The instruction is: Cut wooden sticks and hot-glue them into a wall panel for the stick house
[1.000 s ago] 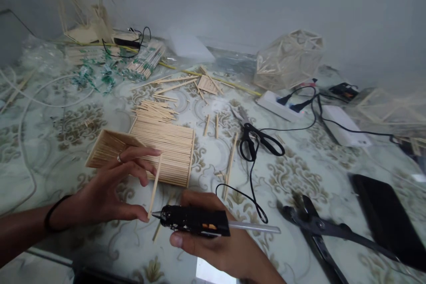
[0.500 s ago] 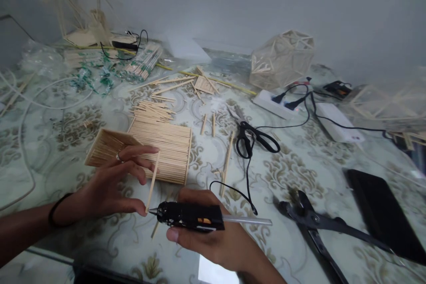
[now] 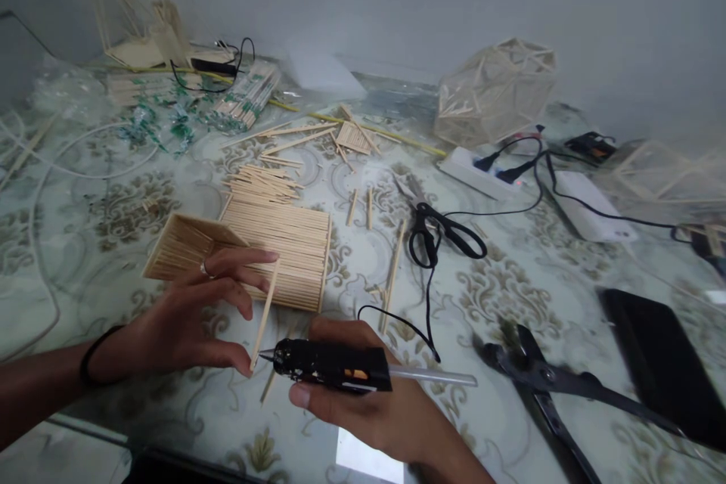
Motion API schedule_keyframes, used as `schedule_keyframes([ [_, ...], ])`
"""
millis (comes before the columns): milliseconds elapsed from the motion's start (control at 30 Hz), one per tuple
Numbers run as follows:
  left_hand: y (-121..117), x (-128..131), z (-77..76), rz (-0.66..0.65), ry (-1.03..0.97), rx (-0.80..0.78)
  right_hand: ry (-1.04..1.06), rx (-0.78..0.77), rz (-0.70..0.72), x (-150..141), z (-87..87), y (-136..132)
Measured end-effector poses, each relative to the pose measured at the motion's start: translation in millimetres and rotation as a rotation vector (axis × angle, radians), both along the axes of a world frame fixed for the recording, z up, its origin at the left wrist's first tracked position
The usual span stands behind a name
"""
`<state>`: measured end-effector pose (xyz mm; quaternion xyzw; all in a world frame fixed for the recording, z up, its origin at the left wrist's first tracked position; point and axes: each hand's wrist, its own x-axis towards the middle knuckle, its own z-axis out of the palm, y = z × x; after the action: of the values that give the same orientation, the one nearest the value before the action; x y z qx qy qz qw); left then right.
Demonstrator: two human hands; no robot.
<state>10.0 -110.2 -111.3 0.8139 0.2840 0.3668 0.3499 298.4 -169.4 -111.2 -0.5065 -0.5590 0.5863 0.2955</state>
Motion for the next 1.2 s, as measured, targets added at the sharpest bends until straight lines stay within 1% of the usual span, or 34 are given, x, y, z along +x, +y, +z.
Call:
schedule_keyframes([
  [133,-0.8,-0.5,-2.4,-0.015,0.011,0.013,0.012,0.006,-0.028,1.5,-3.8,-2.4],
  [300,-2.5,-0.8,-5.1,-0.017,0.016,-0.006,0.005,-0.018,-0.055,0.4,-4.4,-2.9],
  [600,-5.1,-0.8,-4.3,-0.012,0.02,-0.024,0.025,-0.049,-0.108,0.3,-7.0,-3.0],
  [767,-5.2,0.6,-2.2,-0.034,0.015,-0.024,0.021,-0.004,-0.101,0.4,-6.4,-1.1],
  [933,-4.1,0.9,-4.2,-0.049,0.006,-0.006,-0.004,-0.029,-0.128,0.0,-5.2,-0.7],
  [1067,-4.3,1.1,-7.2,-0.044,-0.021,-0.015,-0.01,-0.012,-0.133,-0.8,-3.8,0.0],
  [1200,-5.8,0.4,-5.4,-0.038,-0.001,-0.033,-0.006,-0.03,-0.15,-1.4,-3.7,-0.1],
])
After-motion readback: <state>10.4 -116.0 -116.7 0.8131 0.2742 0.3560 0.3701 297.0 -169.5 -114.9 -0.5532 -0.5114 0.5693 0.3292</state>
